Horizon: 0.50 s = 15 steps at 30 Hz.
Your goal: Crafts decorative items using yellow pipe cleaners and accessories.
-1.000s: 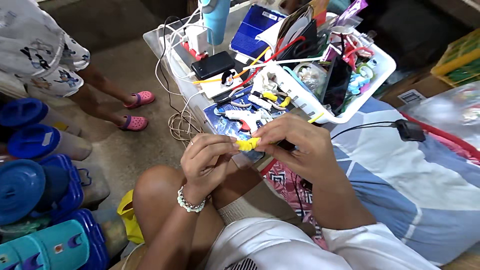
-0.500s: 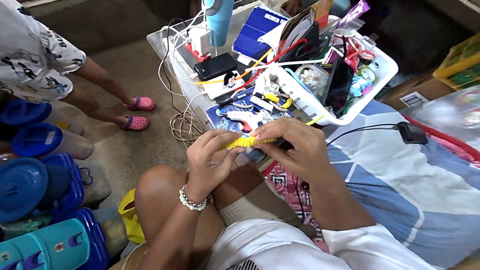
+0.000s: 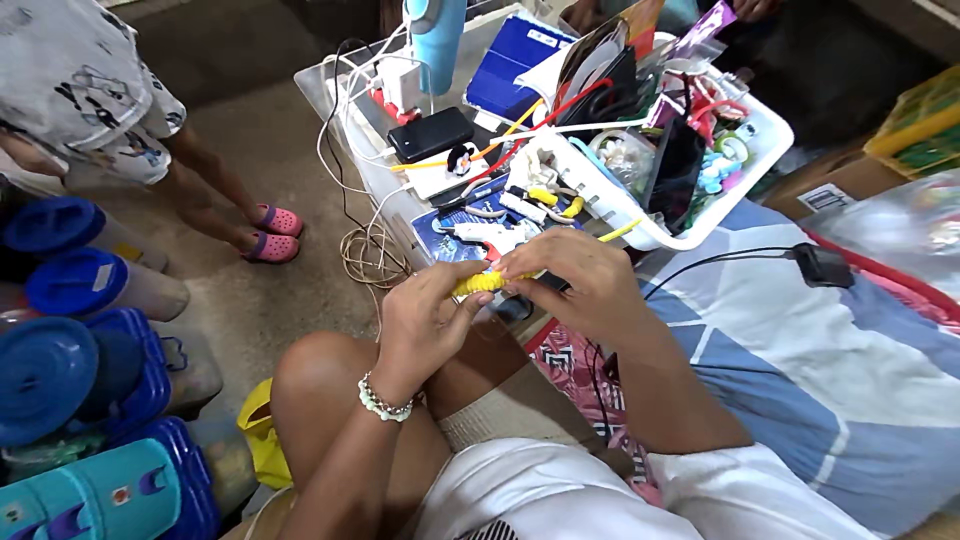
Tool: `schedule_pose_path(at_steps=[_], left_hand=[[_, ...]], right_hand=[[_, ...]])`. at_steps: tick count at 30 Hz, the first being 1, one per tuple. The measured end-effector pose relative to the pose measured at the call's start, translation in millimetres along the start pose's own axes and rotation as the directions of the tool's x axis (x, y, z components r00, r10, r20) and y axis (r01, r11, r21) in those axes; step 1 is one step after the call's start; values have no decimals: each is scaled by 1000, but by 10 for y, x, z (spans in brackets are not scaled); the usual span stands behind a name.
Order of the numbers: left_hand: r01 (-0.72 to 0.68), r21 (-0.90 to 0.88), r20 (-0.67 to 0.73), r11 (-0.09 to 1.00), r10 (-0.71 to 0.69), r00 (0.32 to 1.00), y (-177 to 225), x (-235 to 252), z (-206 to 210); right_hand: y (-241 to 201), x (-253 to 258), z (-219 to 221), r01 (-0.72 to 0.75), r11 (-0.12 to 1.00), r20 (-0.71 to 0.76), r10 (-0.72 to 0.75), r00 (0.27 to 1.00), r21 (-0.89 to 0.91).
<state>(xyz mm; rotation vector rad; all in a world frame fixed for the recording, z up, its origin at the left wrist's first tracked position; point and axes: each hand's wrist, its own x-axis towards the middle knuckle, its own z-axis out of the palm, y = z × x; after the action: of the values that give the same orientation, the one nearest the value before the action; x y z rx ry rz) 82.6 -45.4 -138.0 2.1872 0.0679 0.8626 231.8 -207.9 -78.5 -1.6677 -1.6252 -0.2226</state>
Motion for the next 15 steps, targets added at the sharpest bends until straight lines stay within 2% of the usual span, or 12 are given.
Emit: schedule_pose_path(at_steps=[3,5,12,15], left_hand=[[52,46,191,998,-60,980,27,-21,21],[101,2,251,995,-98,963,36,-24,44],[163,-364,114,917,-130,985,35,47,48],[199,-419,169,886,-139,976,22,53,44]], right_hand=[[27,32,8,54,998,83,-52,995,-17],[34,57,14,61,998,109,-60,992,-8],[108,56,-215,-84,994,-8,83,996,-75],[97,43,-172,-79,995,-34,77,996,-58]])
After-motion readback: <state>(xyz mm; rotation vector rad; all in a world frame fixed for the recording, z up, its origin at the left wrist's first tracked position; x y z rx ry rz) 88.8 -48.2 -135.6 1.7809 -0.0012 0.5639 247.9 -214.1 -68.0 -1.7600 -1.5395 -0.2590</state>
